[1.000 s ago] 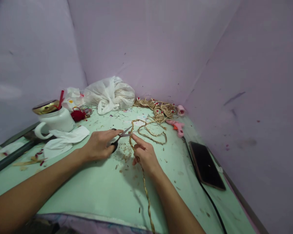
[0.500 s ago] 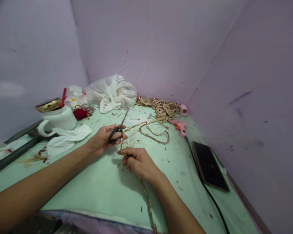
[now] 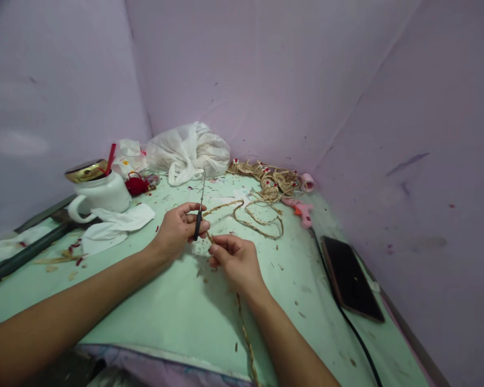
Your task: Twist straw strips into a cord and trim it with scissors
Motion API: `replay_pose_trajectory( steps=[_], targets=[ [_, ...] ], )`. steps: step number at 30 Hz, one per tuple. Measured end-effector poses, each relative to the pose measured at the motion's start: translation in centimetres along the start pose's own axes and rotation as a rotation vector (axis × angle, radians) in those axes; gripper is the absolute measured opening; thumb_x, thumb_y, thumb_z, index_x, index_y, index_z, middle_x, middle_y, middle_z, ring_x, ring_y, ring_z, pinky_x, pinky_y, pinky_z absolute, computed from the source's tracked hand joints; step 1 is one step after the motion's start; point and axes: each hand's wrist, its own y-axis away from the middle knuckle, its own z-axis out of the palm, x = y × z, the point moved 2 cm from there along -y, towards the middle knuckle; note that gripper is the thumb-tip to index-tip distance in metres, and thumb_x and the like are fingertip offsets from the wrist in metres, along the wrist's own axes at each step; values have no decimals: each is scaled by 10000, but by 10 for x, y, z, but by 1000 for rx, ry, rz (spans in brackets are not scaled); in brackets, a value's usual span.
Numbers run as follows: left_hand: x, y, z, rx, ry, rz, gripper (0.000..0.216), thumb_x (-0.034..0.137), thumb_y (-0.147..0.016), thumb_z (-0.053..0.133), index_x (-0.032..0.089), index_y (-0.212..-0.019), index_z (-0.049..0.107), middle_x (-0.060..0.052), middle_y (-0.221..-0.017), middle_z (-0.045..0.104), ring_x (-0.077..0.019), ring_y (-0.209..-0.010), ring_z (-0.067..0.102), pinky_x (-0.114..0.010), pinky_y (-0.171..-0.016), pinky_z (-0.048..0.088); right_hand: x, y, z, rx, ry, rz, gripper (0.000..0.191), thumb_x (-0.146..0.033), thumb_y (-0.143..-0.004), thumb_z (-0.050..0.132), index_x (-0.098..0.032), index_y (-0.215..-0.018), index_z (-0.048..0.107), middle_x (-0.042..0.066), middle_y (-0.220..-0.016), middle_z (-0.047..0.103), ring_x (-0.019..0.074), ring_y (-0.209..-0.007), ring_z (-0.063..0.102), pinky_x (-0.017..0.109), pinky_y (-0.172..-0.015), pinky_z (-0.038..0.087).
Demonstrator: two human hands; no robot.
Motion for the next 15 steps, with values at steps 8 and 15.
replay_pose_trajectory(
  steps=[8, 15],
  targets=[
    [-1, 10, -13, -192, -953, 688, 378, 206, -634, 509, 199, -1012, 516, -20, -865, 613, -142, -726, 554, -259, -662, 417, -11, -7, -23, 118, -417, 186, 216, -163, -512, 739, -128, -701, 641, 12, -589, 629, 65, -439, 530, 184, -453, 495],
    [-7, 7, -14, -227, -1413, 869, 536, 224, -667, 451, 192, -1202, 446, -56, -855, 578, -195, -741, 555, -291, -614, 413, -15, -6, -24, 72, -398, 180, 252, -136, -519, 696, -131, -768, 655, -2, -562, 604, 49, -392, 476, 136, -319, 380]
  ],
)
